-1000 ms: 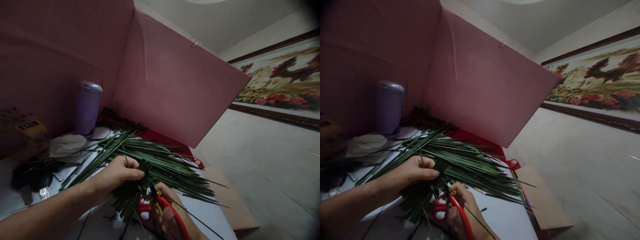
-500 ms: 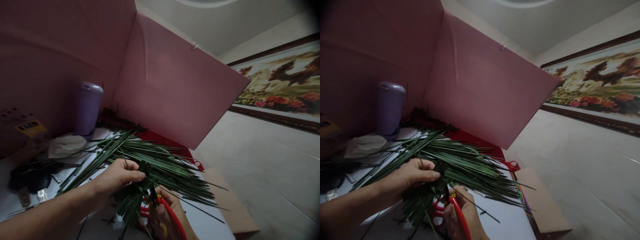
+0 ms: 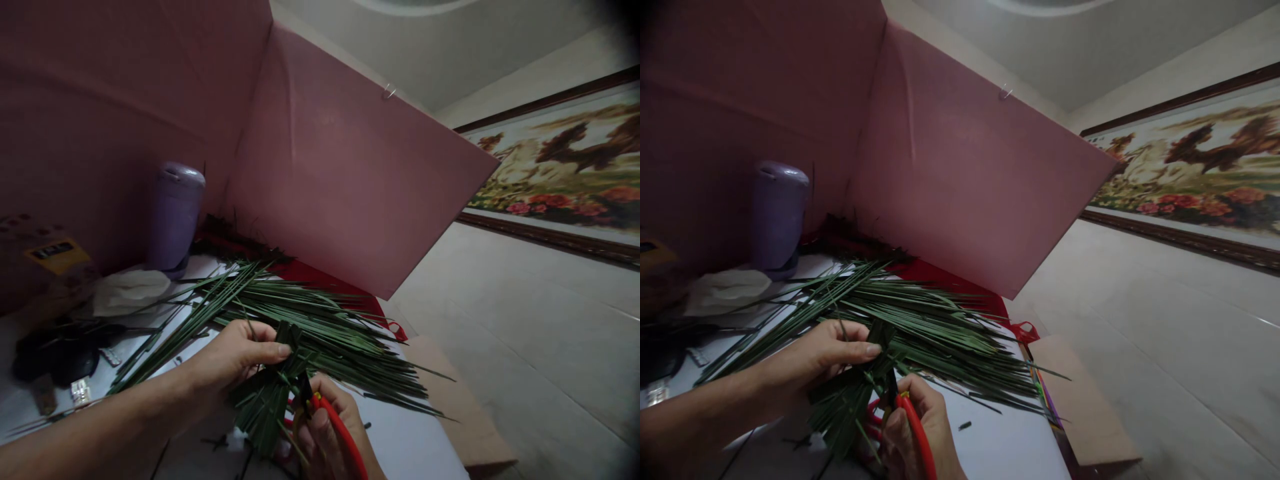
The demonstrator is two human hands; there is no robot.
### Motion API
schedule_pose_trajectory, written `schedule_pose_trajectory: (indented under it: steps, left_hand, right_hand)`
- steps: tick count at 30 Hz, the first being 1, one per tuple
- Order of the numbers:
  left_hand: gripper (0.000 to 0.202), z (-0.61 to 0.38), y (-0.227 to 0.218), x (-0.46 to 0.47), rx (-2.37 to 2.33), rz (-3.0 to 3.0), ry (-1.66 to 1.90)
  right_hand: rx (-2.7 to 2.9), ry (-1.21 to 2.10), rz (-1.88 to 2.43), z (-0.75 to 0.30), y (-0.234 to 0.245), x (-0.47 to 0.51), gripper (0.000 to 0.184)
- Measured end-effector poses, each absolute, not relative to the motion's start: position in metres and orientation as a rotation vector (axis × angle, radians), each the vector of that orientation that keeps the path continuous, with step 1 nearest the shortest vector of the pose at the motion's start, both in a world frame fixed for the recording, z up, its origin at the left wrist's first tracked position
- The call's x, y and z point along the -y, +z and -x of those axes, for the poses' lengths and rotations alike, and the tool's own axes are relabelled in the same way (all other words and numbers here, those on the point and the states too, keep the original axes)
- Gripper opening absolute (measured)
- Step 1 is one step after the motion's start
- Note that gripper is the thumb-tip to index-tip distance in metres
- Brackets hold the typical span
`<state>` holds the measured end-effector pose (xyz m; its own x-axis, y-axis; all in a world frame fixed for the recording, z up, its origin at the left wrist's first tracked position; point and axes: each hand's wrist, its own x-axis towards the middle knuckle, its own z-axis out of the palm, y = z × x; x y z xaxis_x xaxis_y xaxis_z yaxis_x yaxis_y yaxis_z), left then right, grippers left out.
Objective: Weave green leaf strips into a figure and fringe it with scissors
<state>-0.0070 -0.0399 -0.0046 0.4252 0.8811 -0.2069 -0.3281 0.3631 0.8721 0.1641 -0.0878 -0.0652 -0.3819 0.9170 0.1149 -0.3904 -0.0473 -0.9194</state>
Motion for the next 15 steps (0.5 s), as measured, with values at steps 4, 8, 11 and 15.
schedule_pose_trajectory:
  steps: [4, 8, 11, 15]
  left_hand:
    - [0.028, 0.005, -0.007, 0.04, -0.768, -0.849, 0.901]
    - [0.027, 0.004, -0.007, 0.04, -0.76, -0.838, 0.895]
    - [0.027, 0.004, -0.006, 0.04, -0.739, -0.83, 0.902]
    - [0.027, 0.003, -0.009, 0.039, -0.748, -0.829, 0.915]
  right_hand:
    - [1.211, 1.602, 0.631, -0.164, -0.07, 0.086, 0.042]
    - [1.209, 1.569, 0.594, -0.163, -0.075, 0.083, 0.041]
    - [1.215, 1.577, 0.614, -0.163, -0.076, 0.082, 0.04]
    - [1.154, 1.574, 0.627, -0.16, -0.073, 0.085, 0.042]
